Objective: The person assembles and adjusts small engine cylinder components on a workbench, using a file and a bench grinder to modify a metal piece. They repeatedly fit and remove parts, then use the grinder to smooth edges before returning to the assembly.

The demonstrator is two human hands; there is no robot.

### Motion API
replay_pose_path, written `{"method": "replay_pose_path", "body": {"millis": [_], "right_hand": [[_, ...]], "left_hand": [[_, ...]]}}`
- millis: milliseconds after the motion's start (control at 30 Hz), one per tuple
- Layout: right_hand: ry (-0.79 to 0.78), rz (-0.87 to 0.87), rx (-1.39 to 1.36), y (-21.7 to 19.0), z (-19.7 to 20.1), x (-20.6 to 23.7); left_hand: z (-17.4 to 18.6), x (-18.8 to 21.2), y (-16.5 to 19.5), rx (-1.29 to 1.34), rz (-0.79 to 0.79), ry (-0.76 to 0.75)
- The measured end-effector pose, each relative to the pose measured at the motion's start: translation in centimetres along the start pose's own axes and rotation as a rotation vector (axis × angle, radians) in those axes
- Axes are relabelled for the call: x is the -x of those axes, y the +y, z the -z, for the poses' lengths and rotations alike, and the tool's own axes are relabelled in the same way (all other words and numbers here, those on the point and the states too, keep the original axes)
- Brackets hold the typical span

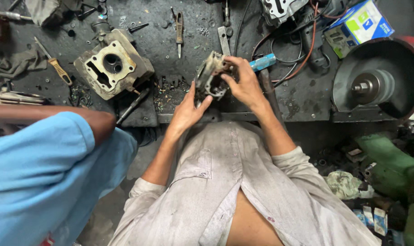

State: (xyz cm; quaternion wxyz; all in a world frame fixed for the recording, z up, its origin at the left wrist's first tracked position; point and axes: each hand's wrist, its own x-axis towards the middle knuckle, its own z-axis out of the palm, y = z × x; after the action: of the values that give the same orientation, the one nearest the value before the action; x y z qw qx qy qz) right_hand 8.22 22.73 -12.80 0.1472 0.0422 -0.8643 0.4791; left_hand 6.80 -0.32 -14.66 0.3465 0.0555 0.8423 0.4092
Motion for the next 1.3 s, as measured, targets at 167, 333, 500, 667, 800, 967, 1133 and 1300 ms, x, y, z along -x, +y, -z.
{"method": "replay_pose_path", "body": {"millis": [167,333,500,667,800,967,1133,1300], "right_hand": [[-0.020,-0.064,0.135,-2.2,-0.8,-1.9],[-0.005,-0.117,0.252,-3.1,-0.8,-2.4],[0.081,-0.225,-0.033,-1.7,-0.2,-1.8],[0.460,-0.214,-0.464,2.1,3.5,-1.8],[0.464,-0.243,-0.055,4.0,5.9,-0.4],[0.361,-0.382,-0.049,4.6,5.0,1.5],[0.295,-0.485,-0.127,4.4,2.8,3.0],[0.262,-0.466,-0.178,4.8,1.8,4.0]], "left_hand": [[1.2,0.7,1.8,-0.282,-0.255,0.257],[-0.5,-2.0,1.9,-0.231,-0.501,0.361],[-1.8,-2.5,1.5,-0.167,-0.440,0.392],[-0.1,-2.2,2.1,-0.150,-0.495,0.378],[1.8,-2.5,3.3,-0.172,-0.590,0.392],[2.9,-4.8,5.6,-0.465,-0.691,0.382],[3.8,-6.5,6.8,-0.553,-0.672,0.323],[3.1,-6.6,7.6,-0.630,-0.550,0.286]]}}
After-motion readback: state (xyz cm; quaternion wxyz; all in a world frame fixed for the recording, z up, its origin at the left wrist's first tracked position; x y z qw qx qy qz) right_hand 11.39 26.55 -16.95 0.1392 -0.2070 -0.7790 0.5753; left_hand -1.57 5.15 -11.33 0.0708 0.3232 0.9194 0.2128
